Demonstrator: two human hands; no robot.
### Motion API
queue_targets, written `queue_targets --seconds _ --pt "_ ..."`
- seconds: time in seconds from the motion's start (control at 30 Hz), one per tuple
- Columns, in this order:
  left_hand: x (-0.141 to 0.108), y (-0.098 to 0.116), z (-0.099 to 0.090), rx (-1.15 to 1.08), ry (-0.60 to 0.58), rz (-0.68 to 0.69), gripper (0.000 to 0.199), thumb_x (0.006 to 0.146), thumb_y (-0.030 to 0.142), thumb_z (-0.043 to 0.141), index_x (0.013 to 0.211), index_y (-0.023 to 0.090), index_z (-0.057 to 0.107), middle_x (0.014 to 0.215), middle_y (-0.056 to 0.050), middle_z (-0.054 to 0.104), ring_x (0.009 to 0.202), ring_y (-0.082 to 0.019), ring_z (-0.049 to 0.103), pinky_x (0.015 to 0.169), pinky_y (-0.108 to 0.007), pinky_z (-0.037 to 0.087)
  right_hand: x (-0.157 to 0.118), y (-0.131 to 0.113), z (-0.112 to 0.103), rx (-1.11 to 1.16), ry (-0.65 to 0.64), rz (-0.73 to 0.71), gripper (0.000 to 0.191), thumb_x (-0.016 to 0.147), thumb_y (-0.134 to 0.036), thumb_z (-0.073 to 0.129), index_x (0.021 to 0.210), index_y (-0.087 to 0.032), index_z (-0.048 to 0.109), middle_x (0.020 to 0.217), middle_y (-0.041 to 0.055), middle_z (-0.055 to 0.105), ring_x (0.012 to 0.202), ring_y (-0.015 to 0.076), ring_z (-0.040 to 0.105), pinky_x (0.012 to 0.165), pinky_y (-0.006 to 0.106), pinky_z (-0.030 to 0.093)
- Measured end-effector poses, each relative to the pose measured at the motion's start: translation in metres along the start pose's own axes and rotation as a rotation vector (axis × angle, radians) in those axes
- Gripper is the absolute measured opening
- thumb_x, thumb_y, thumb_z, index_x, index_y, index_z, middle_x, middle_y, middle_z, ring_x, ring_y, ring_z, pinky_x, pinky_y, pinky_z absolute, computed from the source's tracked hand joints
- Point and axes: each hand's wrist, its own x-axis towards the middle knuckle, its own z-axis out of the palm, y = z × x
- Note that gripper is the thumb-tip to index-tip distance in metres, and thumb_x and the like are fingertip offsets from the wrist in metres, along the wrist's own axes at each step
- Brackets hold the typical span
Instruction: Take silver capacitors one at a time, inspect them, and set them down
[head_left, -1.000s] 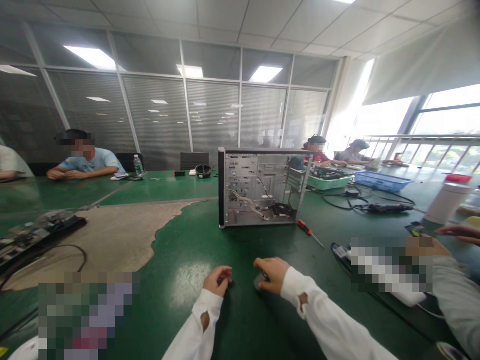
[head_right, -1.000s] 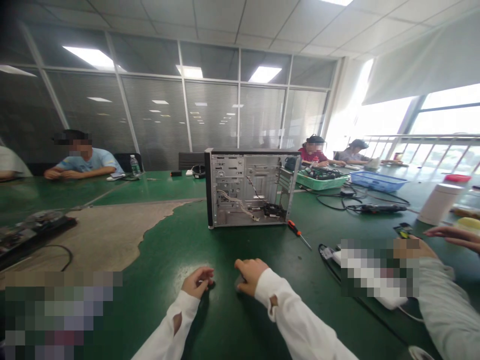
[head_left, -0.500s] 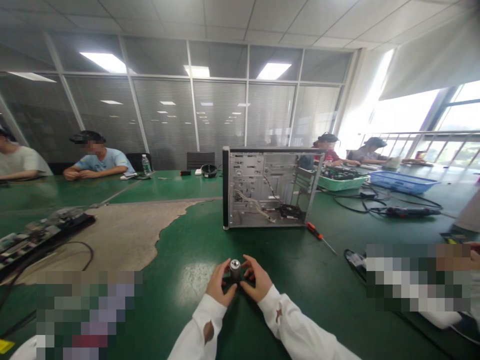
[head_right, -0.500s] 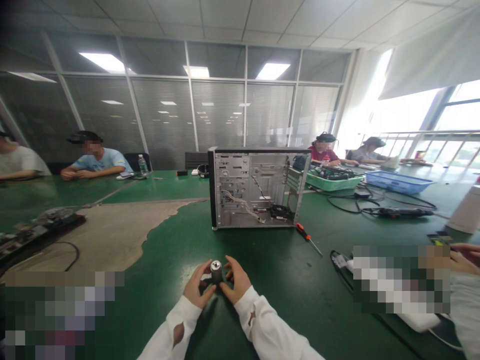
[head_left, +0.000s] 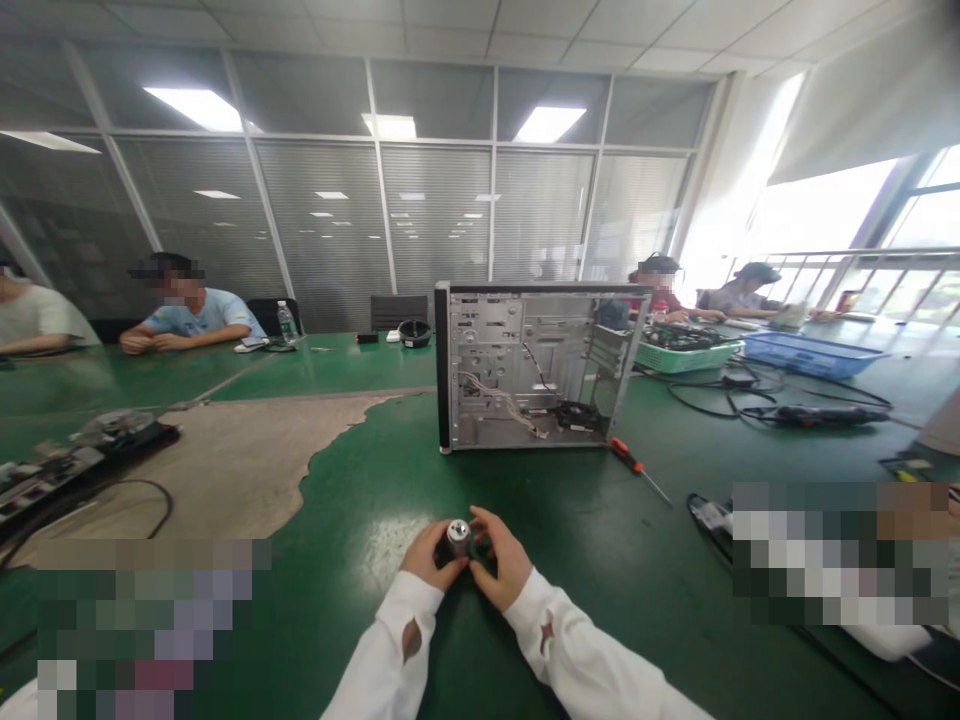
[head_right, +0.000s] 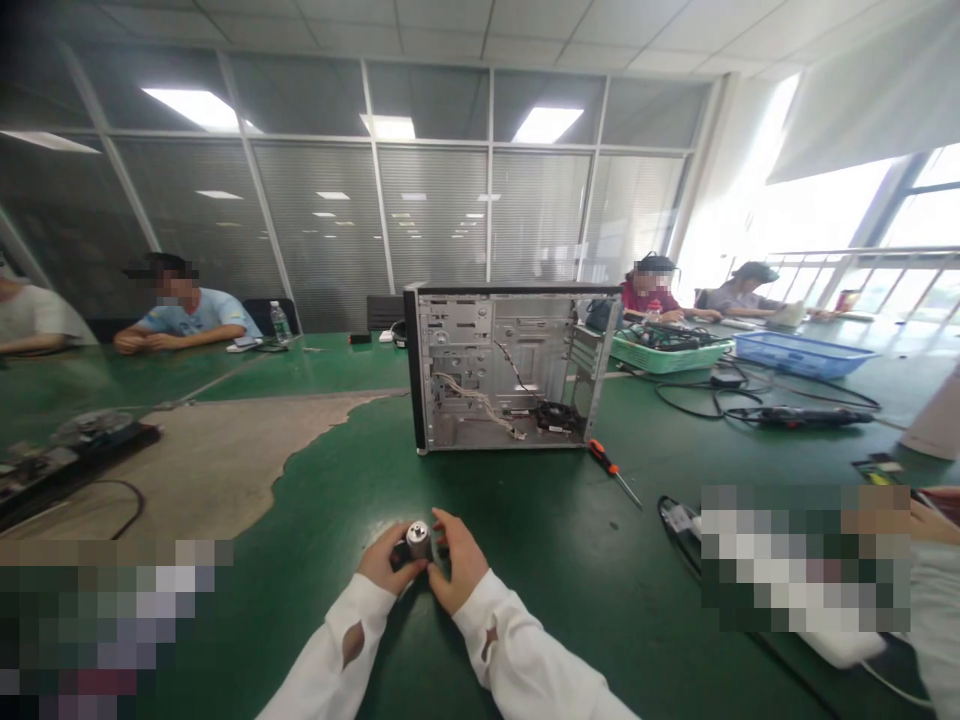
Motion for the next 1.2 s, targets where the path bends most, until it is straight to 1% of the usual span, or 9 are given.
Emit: queue_targets --seconds 0.17,0.27,0.47,0.57,0.7,0.83,0.97,1.1,1.2 --pt "0.000 0.000 -0.001 0.013 0.003 -0.002 0.041 0.051 0.017 0.061 0.091 0.017 0.055 0.089 -0.006 0.059 0.084 -0.023 0.053 0.069 -0.033 0.044 0.002 -0.018 -0.010 -0.034 -0.030 -0.081 0.062 0.056 -0.005 0.043 0.115 -0.022 0.031 0.109 0.0071 0.041 0.099 0.0208 0.041 0.077 0.033 0.041" --pt "0.001 0.005 -0.004 0.017 -0.005 -0.003 0.039 0.051 0.018 0.061 0.091 0.016 0.056 0.087 -0.006 0.059 0.082 -0.023 0.054 0.069 -0.033 0.043 0.002 -0.024 -0.014 -0.058 -0.084 -0.095 0.058 0.056 -0.005 0.043 0.112 -0.021 0.035 0.109 0.0070 0.041 0.102 0.0209 0.038 0.083 0.035 0.038" --pt "0.001 0.006 -0.010 -0.018 -0.131 0.137 0.043 0.056 0.021 0.059 0.099 0.016 0.054 0.089 -0.008 0.058 0.083 -0.022 0.052 0.066 -0.030 0.043 0.001 -0.014 -0.007 -0.014 -0.049 -0.108 0.065 0.055 -0.005 0.043 0.116 -0.021 0.028 0.113 0.0074 0.039 0.103 0.0210 0.037 0.080 0.035 0.040" --pt "0.001 0.002 -0.009 -0.034 -0.145 0.157 0.046 0.058 0.023 0.058 0.103 0.017 0.052 0.091 -0.008 0.056 0.083 -0.022 0.051 0.064 -0.029 0.042 0.000 -0.010 -0.005 0.018 -0.024 -0.127 0.065 0.054 -0.004 0.044 0.115 -0.021 0.029 0.112 0.0068 0.040 0.102 0.0202 0.039 0.080 0.034 0.040" --pt "0.000 0.000 -0.006 -0.092 -0.151 0.121 0.048 0.058 0.026 0.058 0.105 0.016 0.051 0.093 -0.008 0.057 0.084 -0.022 0.051 0.063 -0.028 0.042 0.000 -0.015 -0.007 0.048 -0.044 -0.122 0.061 0.053 -0.004 0.044 0.111 -0.021 0.034 0.109 0.0062 0.041 0.101 0.0198 0.039 0.080 0.032 0.039" --pt "-0.002 -0.003 -0.005 -0.159 -0.162 0.034 0.051 0.057 0.025 0.060 0.106 0.015 0.050 0.095 -0.008 0.059 0.084 -0.022 0.052 0.064 -0.028 0.041 0.001 -0.021 -0.011 0.096 -0.085 -0.074 0.065 0.052 -0.005 0.047 0.113 -0.020 0.031 0.110 0.0069 0.040 0.101 0.0201 0.039 0.078 0.032 0.039" --pt "-0.003 -0.008 -0.005 -0.324 -0.188 -0.018 0.061 0.057 0.024 0.062 0.114 0.013 0.043 0.098 -0.008 0.060 0.084 -0.023 0.054 0.070 -0.030 0.041 0.001 -0.022 -0.015 0.170 -0.146 -0.015 0.070 0.051 -0.006 0.052 0.116 -0.021 0.028 0.112 0.0063 0.040 0.098 0.0190 0.041 0.075 0.030 0.040" --pt "-0.001 -0.013 -0.007 -0.619 -0.318 -0.014 0.065 0.061 0.029 0.062 0.118 0.012 0.036 0.106 -0.012 0.055 0.095 -0.024 0.050 0.082 -0.035 0.037 0.003 -0.023 -0.020 0.248 -0.218 0.016 0.074 0.050 -0.007 0.055 0.117 -0.022 0.026 0.111 0.0050 0.042 0.092 0.0167 0.045 0.073 0.028 0.040" --pt "0.001 -0.012 -0.012 -0.770 -0.408 -0.022 0.063 0.062 0.029 0.062 0.118 0.014 0.037 0.104 -0.012 0.056 0.096 -0.025 0.050 0.084 -0.038 0.035 0.005 -0.026 -0.021 0.279 -0.237 0.026 0.074 0.050 -0.006 0.056 0.116 -0.023 0.027 0.106 0.0038 0.045 0.088 0.0154 0.046 0.072 0.027 0.039"
